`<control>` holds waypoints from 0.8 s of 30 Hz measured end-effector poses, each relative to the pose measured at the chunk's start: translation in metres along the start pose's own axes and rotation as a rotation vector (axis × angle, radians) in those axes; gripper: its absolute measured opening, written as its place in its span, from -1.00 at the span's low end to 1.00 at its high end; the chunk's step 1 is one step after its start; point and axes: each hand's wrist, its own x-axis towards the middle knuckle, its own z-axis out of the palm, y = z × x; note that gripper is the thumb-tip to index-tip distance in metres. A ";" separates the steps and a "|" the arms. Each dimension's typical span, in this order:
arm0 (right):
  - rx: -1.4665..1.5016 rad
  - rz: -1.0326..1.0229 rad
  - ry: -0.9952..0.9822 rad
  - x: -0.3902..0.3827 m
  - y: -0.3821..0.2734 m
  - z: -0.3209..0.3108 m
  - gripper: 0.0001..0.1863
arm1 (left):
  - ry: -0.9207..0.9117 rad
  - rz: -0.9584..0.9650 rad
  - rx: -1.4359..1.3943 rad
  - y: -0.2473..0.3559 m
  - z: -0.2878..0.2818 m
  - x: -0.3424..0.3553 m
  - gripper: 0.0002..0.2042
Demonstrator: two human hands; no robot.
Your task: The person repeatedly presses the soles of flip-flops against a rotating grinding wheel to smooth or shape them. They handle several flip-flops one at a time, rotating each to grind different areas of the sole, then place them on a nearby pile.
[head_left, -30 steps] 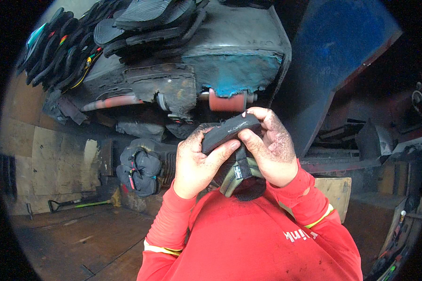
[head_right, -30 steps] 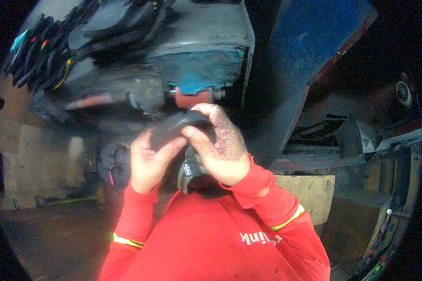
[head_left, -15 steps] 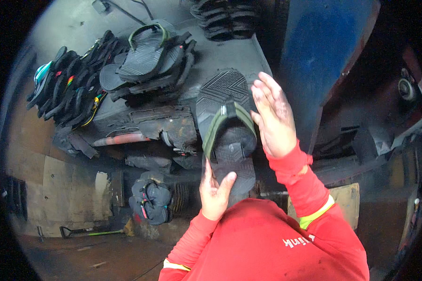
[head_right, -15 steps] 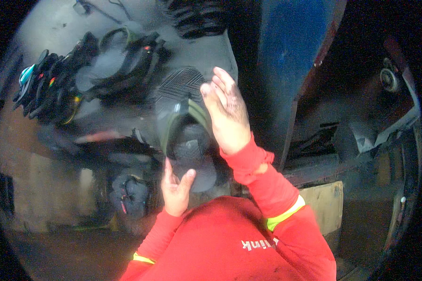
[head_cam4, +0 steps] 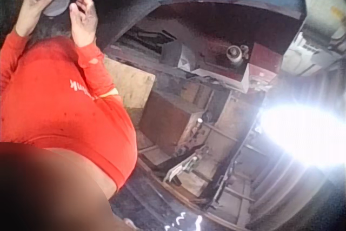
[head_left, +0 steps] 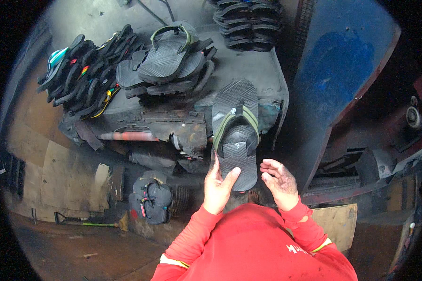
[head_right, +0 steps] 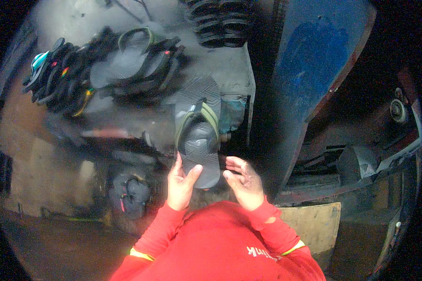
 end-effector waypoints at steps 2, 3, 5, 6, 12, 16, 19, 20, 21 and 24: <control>-0.044 0.004 -0.015 -0.001 0.002 -0.001 -0.41 | 0.021 0.030 0.043 0.000 0.002 0.001 -0.42; -0.018 0.056 -0.040 -0.001 0.003 0.000 -0.36 | 0.011 0.015 0.026 0.001 0.004 0.001 -0.41; 0.032 0.160 -0.094 -0.001 0.003 0.005 -0.25 | 0.018 0.021 -0.015 0.003 0.006 -0.001 -0.38; 0.071 0.138 -0.134 0.000 0.003 0.010 -0.14 | 0.006 -0.071 0.008 0.006 0.005 -0.002 -0.38; 0.442 0.128 -0.053 0.006 0.002 0.033 -0.21 | -0.104 -0.074 0.526 0.033 -0.021 0.020 -0.52; 0.513 0.155 -0.110 0.010 -0.001 0.035 -0.27 | 0.279 0.091 0.352 0.069 -0.041 0.052 -0.57; 0.515 0.124 -0.116 0.014 -0.002 0.035 -0.27 | 0.426 0.333 0.396 0.118 -0.050 0.078 -0.48; 0.495 0.101 -0.118 0.015 -0.003 0.035 -0.27 | 0.428 0.304 0.330 0.136 -0.053 0.089 -0.43; 0.473 0.097 -0.115 0.016 -0.003 0.035 -0.27 | 0.407 0.333 0.258 0.154 -0.056 0.101 -0.38; 0.444 0.087 -0.088 0.016 -0.004 0.036 -0.27 | 0.337 0.257 0.223 0.188 -0.061 0.142 -0.26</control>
